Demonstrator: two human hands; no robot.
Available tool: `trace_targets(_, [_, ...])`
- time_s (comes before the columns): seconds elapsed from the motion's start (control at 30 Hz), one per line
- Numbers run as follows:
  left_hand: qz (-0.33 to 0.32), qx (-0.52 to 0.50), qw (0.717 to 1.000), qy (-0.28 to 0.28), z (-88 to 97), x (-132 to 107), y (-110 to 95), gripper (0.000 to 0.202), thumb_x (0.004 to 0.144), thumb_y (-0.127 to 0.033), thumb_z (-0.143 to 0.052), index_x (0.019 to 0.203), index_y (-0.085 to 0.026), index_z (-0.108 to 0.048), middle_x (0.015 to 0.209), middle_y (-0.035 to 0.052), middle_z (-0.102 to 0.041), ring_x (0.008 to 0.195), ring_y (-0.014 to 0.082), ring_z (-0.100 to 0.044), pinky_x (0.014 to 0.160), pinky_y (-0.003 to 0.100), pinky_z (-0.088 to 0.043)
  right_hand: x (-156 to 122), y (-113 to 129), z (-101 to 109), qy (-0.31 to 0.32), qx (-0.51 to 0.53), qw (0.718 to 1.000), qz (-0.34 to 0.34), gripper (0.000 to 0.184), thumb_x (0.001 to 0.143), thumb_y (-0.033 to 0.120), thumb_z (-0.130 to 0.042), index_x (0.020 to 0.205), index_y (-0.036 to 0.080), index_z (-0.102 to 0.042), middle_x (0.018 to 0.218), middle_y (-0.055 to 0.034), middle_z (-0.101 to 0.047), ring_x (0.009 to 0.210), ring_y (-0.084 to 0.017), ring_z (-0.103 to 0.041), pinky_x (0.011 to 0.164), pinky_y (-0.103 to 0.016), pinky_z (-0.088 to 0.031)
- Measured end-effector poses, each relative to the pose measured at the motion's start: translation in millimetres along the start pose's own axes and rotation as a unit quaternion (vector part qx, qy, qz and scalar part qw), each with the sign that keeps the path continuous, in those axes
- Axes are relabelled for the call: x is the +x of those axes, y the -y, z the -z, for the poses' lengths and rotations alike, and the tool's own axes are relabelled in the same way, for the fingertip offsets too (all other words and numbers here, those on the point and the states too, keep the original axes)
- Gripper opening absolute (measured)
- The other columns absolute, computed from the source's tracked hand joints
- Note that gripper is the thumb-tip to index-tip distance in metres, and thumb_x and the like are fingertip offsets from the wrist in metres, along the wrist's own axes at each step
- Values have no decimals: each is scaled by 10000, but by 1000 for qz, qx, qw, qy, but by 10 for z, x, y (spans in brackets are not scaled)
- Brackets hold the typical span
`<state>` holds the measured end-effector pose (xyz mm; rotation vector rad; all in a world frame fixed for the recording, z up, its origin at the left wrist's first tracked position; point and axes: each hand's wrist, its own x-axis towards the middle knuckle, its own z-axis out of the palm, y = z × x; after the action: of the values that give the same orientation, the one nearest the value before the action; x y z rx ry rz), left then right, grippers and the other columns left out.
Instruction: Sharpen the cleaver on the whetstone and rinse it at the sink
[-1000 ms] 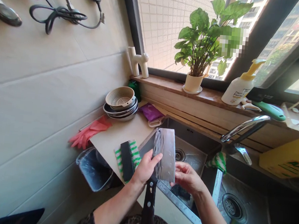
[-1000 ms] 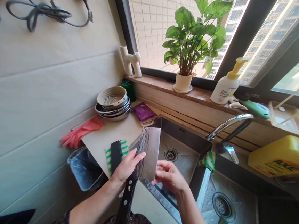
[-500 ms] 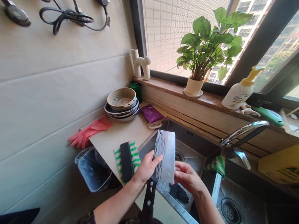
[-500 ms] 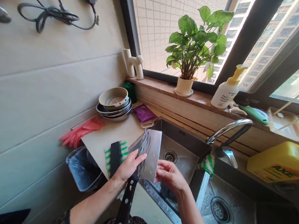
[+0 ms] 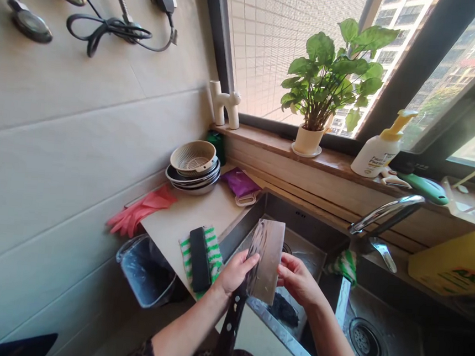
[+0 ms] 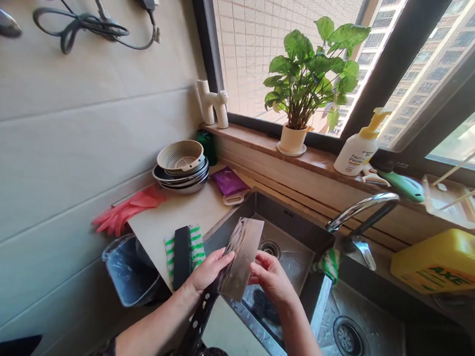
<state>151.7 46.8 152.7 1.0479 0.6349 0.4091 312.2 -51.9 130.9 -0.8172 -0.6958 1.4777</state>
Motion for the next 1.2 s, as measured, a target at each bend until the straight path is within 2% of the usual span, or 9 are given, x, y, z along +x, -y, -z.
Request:
trace_targets(0.1, [1, -8, 1000, -1, 17, 11, 21, 569, 666, -660, -779, 868, -137, -680, 750, 34, -713, 697, 184, -653, 700, 292, -484, -31, -19, 63, -15, 28, 999, -21, 429, 726, 446, -835, 1031, 171, -713, 767, -31, -720, 631, -128, -675, 622, -260, -572])
trace_targets(0.27, [0, 3, 1000, 4, 13, 24, 35, 588, 672, -649, -781, 930, -127, -692, 777, 43, -720, 729, 194, -660, 734, 308, -487, 43, 72, 56, -62, 49, 997, -6, 439, 755, 576, -767, 921, 179, -679, 736, -26, -710, 578, -123, -666, 560, -248, -560])
trace_targets(0.33, [2, 11, 1000, 14, 5, 28, 35, 602, 679, -648, -778, 962, -122, -696, 801, 52, -725, 753, 206, -669, 767, 324, -490, 88, 131, 26, -65, 17, 998, -5, 415, 754, 548, -779, 896, 173, -673, 737, -27, -710, 576, -125, -666, 568, -249, -559])
trace_targets(0.5, [-5, 20, 999, 26, 17, 32, 42, 611, 693, -643, -769, 1003, -121, -703, 857, 64, -732, 813, 224, -676, 832, 350, -490, 88, 152, 51, -45, -13, 999, -8, 392, 772, 471, -787, 1000, 165, -698, 791, -47, -733, 674, -157, -701, 630, -276, -575])
trace_targets(0.6, [0, 22, 999, 26, 41, 30, 65, 613, 693, -647, -767, 992, -115, -709, 838, 65, -730, 798, 223, -674, 823, 351, -491, 47, 107, 149, -43, 14, 999, -26, 404, 751, 472, -810, 988, 160, -709, 777, -45, -737, 646, -140, -697, 614, -257, -572])
trace_targets(0.77, [9, 21, 999, 36, 42, 24, 94, 595, 693, -635, -776, 980, -118, -713, 835, 63, -732, 792, 209, -672, 804, 326, -488, 103, 151, 268, -100, 40, 994, -22, 468, 777, 603, -734, 929, 163, -689, 742, -47, -729, 583, -134, -676, 573, -269, -569])
trace_targets(0.93, [11, 12, 998, 55, 28, 14, 89, 584, 699, -623, -780, 998, -126, -714, 845, 63, -736, 785, 207, -676, 777, 313, -488, 183, 235, 262, -108, -13, 994, -21, 420, 766, 545, -771, 903, 157, -683, 724, -42, -716, 591, -149, -676, 584, -272, -562])
trace_targets(1.07, [6, 11, 999, 46, 53, -2, 96, 575, 696, -623, -782, 980, -128, -718, 822, 58, -733, 761, 199, -671, 751, 303, -483, 166, 204, 273, -94, 8, 995, -20, 395, 755, 522, -790, 873, 159, -690, 725, -35, -713, 595, -131, -664, 601, -263, -564])
trace_targets(1.2, [14, 13, 999, 38, 61, -17, 98, 572, 681, -633, -788, 941, -129, -716, 817, 57, -730, 771, 206, -669, 762, 312, -485, 184, 167, 338, -110, 41, 993, -25, 394, 760, 517, -789, 927, 175, -686, 730, -23, -706, 583, -130, -651, 600, -284, -564])
